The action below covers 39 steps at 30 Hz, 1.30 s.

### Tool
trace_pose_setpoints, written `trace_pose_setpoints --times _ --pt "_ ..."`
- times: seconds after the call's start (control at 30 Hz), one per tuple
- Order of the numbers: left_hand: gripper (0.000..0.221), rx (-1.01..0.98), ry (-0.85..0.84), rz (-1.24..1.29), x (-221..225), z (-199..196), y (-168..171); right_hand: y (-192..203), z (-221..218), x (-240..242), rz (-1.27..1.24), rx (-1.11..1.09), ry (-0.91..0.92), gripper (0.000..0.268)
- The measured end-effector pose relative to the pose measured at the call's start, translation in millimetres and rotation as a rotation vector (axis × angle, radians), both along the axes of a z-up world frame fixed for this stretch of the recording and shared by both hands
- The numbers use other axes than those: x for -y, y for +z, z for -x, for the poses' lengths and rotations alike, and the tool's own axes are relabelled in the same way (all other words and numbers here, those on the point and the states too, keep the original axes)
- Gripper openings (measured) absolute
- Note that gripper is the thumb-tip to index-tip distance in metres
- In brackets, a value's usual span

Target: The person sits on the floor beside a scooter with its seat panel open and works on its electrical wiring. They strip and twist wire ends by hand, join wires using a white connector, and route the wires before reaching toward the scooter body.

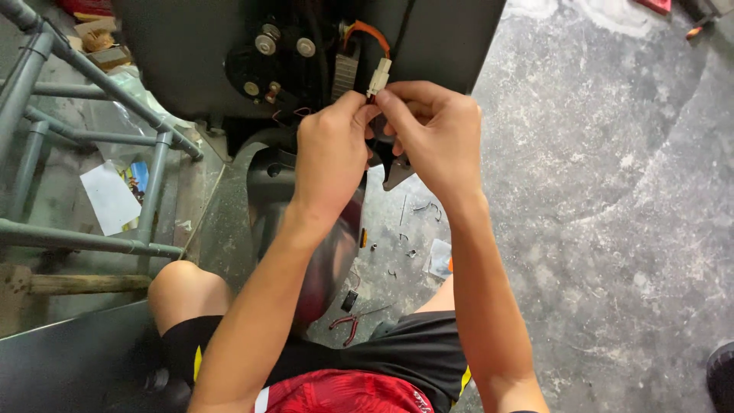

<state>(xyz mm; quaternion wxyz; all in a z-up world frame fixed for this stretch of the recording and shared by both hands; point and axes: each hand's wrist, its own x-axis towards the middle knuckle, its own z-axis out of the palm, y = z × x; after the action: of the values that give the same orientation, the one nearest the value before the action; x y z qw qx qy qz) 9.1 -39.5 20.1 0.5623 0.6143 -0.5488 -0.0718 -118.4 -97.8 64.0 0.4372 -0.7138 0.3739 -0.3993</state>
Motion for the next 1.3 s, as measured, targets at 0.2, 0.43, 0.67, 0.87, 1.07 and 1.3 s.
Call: trace_pose_setpoints --times 0.2,0.43,0.67,0.87,1.07,1.3 --pt "0.009 0.053 0.068 -0.061 0.6 2.2 -1.4 7.9 -4.2 0.2 -0.046 -0.135 -0.015 0.021" --pt "0.003 0.149 0.025 -0.048 1.3 -6.2 -9.7 5.4 -8.7 -3.0 -0.005 -0.109 0.041 0.022" --pt "0.007 0.271 -0.007 -0.080 -3.0 -11.1 -2.0 -1.8 -9.7 -4.3 0.158 -0.191 0.012 0.020" --pt "0.018 0.202 0.101 -0.037 -32.2 4.1 -6.5 -5.4 -6.0 -2.8 0.160 -0.184 0.016 0.020" --pt "0.022 -0.240 0.061 -0.558 -38.6 33.8 -17.0 -1.3 -5.9 -4.4 0.161 -0.235 0.035 0.022" --pt "0.013 -0.063 0.028 -0.316 -16.9 47.8 -98.1 5.3 -5.4 -0.7 0.129 -0.263 0.045 0.021"
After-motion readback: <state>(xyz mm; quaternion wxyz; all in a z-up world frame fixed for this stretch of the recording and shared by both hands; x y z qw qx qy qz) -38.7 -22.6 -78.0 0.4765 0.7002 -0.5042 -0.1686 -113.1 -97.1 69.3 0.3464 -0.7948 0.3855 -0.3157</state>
